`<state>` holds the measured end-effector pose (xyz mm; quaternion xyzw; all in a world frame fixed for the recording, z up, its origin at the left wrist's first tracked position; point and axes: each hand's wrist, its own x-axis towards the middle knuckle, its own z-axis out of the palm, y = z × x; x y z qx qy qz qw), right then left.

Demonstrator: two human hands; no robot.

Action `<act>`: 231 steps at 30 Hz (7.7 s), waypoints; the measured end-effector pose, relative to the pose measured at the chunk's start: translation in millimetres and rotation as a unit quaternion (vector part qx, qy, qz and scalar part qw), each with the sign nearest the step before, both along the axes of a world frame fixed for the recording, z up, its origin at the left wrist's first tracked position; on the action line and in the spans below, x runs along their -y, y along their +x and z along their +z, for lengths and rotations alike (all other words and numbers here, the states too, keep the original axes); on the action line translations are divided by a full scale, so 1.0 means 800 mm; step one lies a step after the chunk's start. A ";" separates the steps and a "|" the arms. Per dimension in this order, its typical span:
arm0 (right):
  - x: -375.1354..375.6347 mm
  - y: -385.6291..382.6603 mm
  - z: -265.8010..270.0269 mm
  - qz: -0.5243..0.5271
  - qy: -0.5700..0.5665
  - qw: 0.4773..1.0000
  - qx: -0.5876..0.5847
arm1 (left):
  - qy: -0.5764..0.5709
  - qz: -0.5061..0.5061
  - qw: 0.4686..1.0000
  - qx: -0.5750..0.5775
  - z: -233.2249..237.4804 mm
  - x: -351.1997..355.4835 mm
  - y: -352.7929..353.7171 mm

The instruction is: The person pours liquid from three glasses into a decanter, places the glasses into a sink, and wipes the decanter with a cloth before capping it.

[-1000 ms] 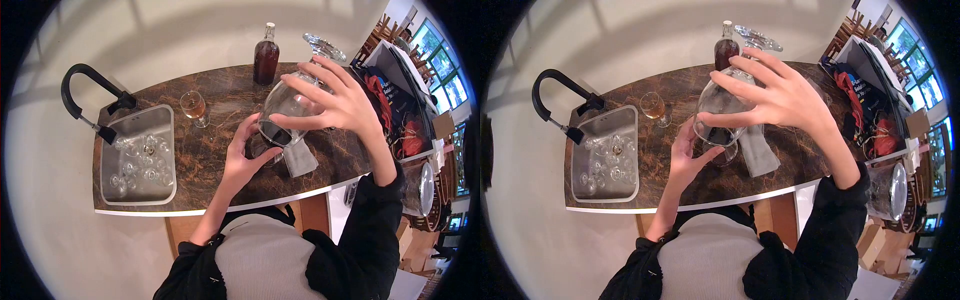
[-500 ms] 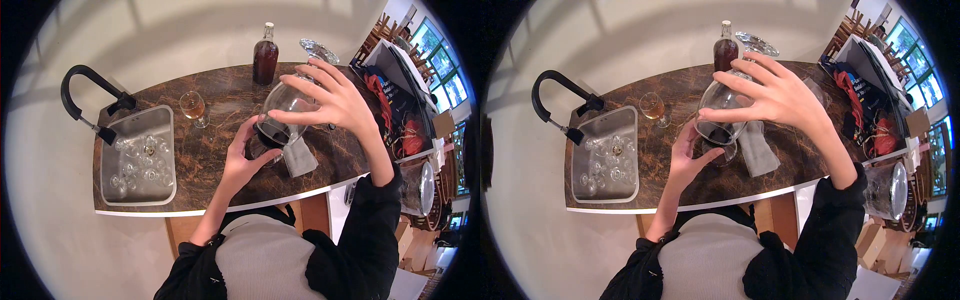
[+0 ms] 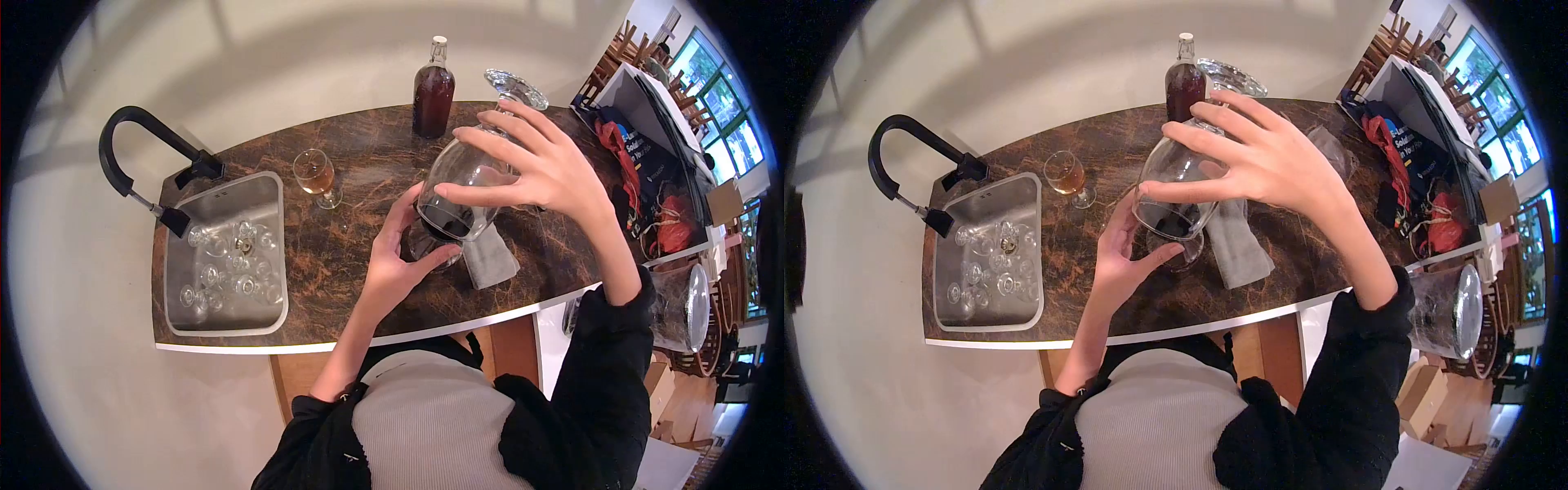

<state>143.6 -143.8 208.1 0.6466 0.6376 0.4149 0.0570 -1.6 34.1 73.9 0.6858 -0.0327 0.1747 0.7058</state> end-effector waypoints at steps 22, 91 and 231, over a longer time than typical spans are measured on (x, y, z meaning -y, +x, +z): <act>0.081 0.036 -0.074 0.027 0.207 0.658 -0.724 | 0.154 0.048 0.978 -0.133 -0.018 -0.084 -0.086; -1.063 -0.325 -0.583 -0.353 -0.715 0.592 -0.115 | -0.058 0.491 0.827 -0.268 -0.137 -0.561 -0.633; 0.051 -0.025 -0.061 -0.068 0.138 0.736 -0.659 | 0.028 -0.046 0.999 0.008 0.007 -0.017 0.011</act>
